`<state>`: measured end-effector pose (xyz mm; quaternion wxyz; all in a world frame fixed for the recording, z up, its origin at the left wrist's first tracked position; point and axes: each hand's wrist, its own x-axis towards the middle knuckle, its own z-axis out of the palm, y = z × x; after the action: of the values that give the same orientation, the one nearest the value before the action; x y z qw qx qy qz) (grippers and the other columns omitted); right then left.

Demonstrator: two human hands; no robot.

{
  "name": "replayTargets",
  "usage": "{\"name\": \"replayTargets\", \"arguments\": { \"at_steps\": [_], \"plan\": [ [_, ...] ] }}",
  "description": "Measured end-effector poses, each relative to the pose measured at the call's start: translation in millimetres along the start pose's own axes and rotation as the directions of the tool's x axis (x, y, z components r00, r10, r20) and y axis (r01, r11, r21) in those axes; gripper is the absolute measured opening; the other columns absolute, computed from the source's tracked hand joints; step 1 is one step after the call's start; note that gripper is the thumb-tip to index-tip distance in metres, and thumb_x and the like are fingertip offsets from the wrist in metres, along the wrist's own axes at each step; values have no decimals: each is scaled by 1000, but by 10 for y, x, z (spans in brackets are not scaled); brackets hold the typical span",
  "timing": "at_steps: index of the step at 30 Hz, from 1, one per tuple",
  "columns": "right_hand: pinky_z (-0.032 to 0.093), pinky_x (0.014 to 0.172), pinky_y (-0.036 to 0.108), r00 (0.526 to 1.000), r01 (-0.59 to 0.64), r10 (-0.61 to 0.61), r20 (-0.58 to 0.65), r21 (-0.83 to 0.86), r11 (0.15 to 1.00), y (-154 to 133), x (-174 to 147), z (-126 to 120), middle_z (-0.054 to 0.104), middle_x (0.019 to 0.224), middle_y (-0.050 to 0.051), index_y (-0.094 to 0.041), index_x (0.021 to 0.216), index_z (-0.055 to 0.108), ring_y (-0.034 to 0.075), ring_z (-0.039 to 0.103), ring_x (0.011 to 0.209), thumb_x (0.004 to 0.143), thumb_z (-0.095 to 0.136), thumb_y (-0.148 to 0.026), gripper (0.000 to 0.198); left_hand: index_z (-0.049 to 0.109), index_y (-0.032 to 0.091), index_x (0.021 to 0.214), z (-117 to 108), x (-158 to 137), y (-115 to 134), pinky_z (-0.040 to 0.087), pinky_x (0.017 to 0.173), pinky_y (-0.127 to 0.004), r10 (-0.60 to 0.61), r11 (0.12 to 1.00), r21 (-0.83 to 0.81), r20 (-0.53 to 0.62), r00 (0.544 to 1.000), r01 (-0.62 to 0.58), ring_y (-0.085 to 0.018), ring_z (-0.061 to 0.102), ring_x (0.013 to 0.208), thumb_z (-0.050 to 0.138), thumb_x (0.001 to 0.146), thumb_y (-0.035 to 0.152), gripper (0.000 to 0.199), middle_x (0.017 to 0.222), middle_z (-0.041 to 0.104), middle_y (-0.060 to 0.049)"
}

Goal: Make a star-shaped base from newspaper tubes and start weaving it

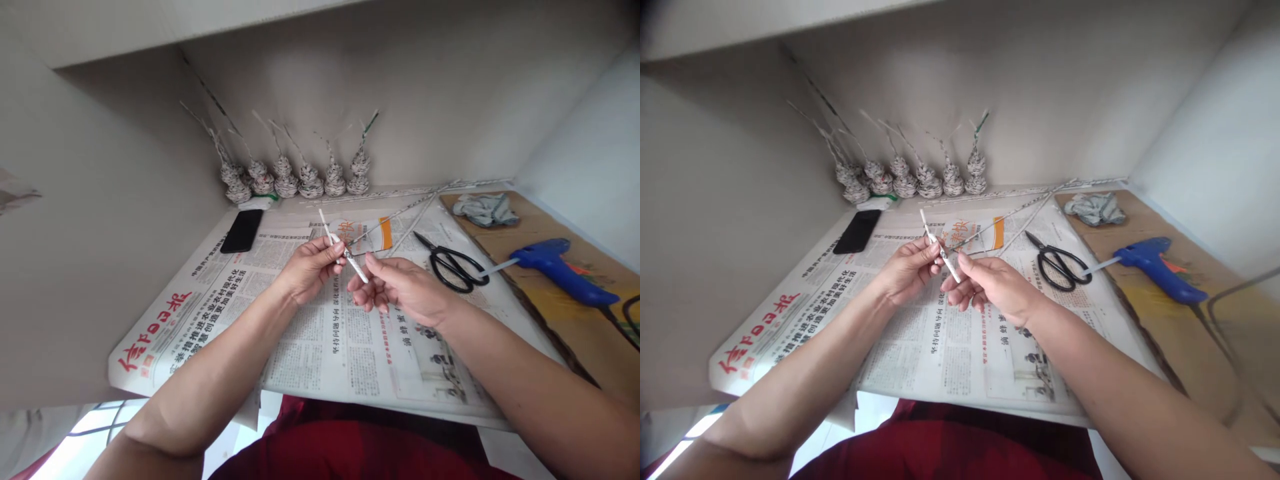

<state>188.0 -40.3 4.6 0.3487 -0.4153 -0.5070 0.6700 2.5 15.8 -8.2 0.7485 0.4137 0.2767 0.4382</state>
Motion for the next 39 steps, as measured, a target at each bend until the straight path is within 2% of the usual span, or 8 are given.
{"name": "replayTargets", "arguments": {
  "at_steps": [7, 14, 18, 22, 27, 29, 34, 39],
  "plan": [
    [36, 46, 21, 995, 88, -93, -37, -130, 988, 35, 13, -1, 69, 64, 3, -16, 79, 72, 10, 60, 55, 85, 65, -58, 43, 68, 10, 80, 9, -2, -9, 46, 55, -15, 5, 1000, 11, 7, 1000, -5, -6, 58, 62, 88, 67, 26, 29, 68, 64, 0],
    [36, 46, 21, 996, 62, -69, -61, -110, 992, 48, 39, -37, 71, 72, 5, -16, 87, 72, 10, 62, 58, 88, 60, -60, 46, 69, 10, 80, 14, 14, -35, 46, 55, -15, 36, 999, 21, -4, 999, -36, -5, 56, 59, 88, 66, 27, 29, 68, 64, 0],
    [42, 51, 24, 976, 121, -160, -149, -241, 963, 50, 52, -35, 68, 70, 2, -17, 84, 71, 10, 59, 58, 85, 66, -55, 38, 70, 10, 82, 7, 20, -51, 46, 55, -17, 56, 998, 39, -10, 998, -56, -6, 58, 61, 88, 65, 27, 30, 71, 65, 0],
    [47, 60, 28, 935, 155, -291, -203, -503, 850, 76, 40, -34, 70, 75, 3, -19, 83, 69, 13, 60, 63, 89, 62, -51, 33, 70, 11, 85, 3, 31, -72, 47, 56, -19, 85, 991, 100, -21, 996, -83, -7, 60, 62, 88, 65, 29, 32, 74, 66, -1],
    [33, 48, 26, 897, 163, -413, -157, -752, 638, 93, 4, -15, 59, 60, -4, -21, 83, 70, 10, 44, 47, 94, 56, -41, 26, 71, 12, 82, 41, -5, -70, 49, 57, -20, 236, 942, 223, 94, 967, -252, -8, 60, 63, 83, 71, 29, 24, 81, 69, -2],
    [34, 50, 26, 876, 185, -466, -125, -805, 563, 94, 4, -12, 59, 60, -4, -22, 85, 71, 10, 43, 47, 95, 55, -36, 24, 71, 13, 80, 75, -39, -57, 50, 58, -20, 266, 924, 246, 138, 954, -293, -7, 60, 63, 82, 73, 27, 20, 83, 69, -3],
    [48, 67, 31, 787, 275, -613, -65, -853, 443, 84, 21, -38, 73, 86, 2, -23, 99, 73, 16, 63, 71, 92, 57, -23, 17, 72, 13, 81, 133, -93, -44, 52, 61, -21, 318, 874, 326, 179, 931, -361, -8, 59, 65, 82, 74, 27, 19, 79, 69, -3],
    [52, 81, 35, 647, 391, -752, -126, -792, 468, -4, -44, -21, 70, 117, 6, -23, 118, 67, 21, 65, 104, 86, 63, -17, 33, 71, 14, 84, 98, -91, -82, 52, 62, -22, 436, 713, 518, 200, 878, -472, -9, 59, 66, 77, 79, 29, 17, 80, 68, -3]
  ]
}}
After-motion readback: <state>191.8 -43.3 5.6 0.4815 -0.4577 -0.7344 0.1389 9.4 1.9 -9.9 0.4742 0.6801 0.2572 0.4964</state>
